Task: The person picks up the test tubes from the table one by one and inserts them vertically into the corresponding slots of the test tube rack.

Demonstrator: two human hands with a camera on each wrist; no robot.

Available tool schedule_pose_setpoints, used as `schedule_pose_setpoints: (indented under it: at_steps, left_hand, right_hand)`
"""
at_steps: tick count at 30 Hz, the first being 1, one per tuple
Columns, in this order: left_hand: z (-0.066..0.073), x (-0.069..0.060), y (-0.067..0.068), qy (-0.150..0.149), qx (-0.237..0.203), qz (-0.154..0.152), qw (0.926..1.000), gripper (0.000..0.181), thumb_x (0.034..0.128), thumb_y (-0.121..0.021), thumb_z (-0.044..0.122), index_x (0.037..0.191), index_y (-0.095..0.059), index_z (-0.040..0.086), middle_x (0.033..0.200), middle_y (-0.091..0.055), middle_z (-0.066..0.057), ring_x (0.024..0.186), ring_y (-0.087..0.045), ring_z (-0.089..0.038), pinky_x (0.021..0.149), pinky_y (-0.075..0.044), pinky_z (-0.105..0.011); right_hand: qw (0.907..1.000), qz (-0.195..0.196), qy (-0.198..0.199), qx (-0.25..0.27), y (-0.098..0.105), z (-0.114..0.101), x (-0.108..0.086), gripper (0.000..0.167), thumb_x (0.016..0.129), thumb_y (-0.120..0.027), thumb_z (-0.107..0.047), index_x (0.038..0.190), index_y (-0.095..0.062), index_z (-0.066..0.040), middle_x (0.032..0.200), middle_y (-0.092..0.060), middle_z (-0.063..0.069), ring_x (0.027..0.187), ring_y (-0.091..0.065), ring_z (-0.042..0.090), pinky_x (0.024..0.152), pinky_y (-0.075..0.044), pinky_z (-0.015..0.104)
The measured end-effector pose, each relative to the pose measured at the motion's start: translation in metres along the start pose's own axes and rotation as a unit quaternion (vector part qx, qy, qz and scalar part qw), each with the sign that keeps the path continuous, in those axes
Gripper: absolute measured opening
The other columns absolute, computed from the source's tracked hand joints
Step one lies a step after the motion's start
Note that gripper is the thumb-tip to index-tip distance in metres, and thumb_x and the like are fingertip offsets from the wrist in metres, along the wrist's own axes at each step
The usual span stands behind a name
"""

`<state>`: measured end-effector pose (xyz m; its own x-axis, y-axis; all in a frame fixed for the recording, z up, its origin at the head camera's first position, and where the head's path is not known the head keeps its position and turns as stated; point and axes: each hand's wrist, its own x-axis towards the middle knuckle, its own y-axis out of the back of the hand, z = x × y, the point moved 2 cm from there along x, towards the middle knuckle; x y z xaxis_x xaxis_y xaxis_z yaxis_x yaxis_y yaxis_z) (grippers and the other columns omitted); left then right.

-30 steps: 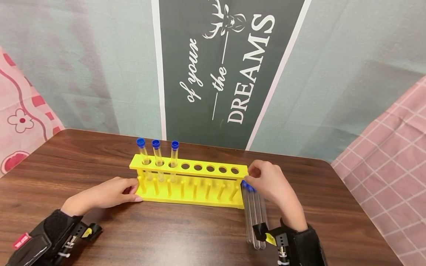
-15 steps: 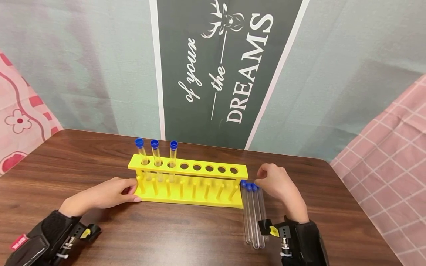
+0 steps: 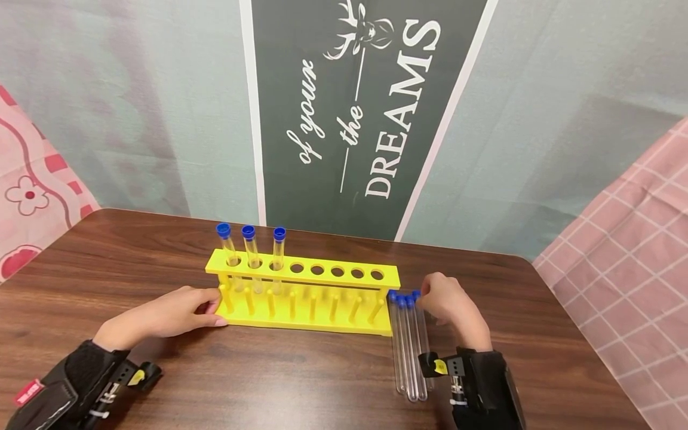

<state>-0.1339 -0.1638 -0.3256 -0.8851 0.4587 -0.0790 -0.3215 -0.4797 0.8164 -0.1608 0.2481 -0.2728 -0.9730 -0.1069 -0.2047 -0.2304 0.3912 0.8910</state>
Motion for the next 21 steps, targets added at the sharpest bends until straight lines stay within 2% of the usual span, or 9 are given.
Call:
schedule_pose_setpoints:
  at_steps: [5,11,14,18,21]
  left_hand:
    - [0.001,0.0,0.0,-0.006,0.002,0.0,1.0,0.033,0.0824,-0.067,0.033,0.069,-0.044,0.013,0.058,-0.033,0.005,0.051,-0.033,-0.009,0.05,-0.026,-0.023]
    - [0.001,0.0,0.0,0.002,0.0,-0.002,1.0,0.033,0.0821,-0.067,0.032,0.069,-0.044,0.013,0.058,-0.033,0.004,0.051,-0.034,-0.01,0.05,-0.027,-0.023]
    - [0.001,0.0,0.0,-0.008,0.004,0.0,1.0,0.033,0.0827,-0.066,0.033,0.069,-0.044,0.013,0.058,-0.033,0.005,0.051,-0.033,-0.009,0.05,-0.026,-0.023]
    - [0.0,0.0,0.0,-0.019,0.012,0.005,0.9997,0.034,0.0829,-0.066,0.035,0.069,-0.043,0.013,0.058,-0.032,0.005,0.051,-0.031,-0.008,0.05,-0.025,-0.023]
    - [0.0,0.0,0.0,-0.016,0.011,0.006,0.9998,0.035,0.0823,-0.066,0.035,0.069,-0.043,0.013,0.058,-0.032,0.005,0.051,-0.031,-0.008,0.05,-0.025,-0.023]
  right_hand:
    - [0.9995,-0.02,-0.022,0.009,-0.004,0.005,0.003,0.011,0.082,-0.061,-0.002,0.08,-0.05,0.001,0.066,-0.049,0.011,0.05,-0.05,0.02,0.047,-0.047,0.032]
    - [0.9983,-0.034,-0.041,0.021,-0.008,0.009,0.007,0.013,0.081,-0.061,-0.001,0.079,-0.048,0.001,0.062,-0.05,0.012,0.046,-0.052,0.02,0.046,-0.049,0.033]
    - [0.9976,-0.039,-0.051,0.028,-0.01,0.011,0.008,0.013,0.081,-0.061,-0.001,0.079,-0.048,0.002,0.062,-0.05,0.013,0.046,-0.053,0.02,0.046,-0.049,0.033]
    - [0.997,-0.045,-0.056,0.029,-0.012,0.013,0.009,0.014,0.081,-0.061,-0.001,0.079,-0.048,0.002,0.062,-0.05,0.013,0.045,-0.054,0.02,0.046,-0.049,0.033]
    - [0.9967,-0.05,-0.055,0.032,-0.013,0.013,0.01,0.013,0.081,-0.062,0.0,0.078,-0.049,0.003,0.062,-0.05,0.013,0.044,-0.054,0.02,0.046,-0.049,0.033]
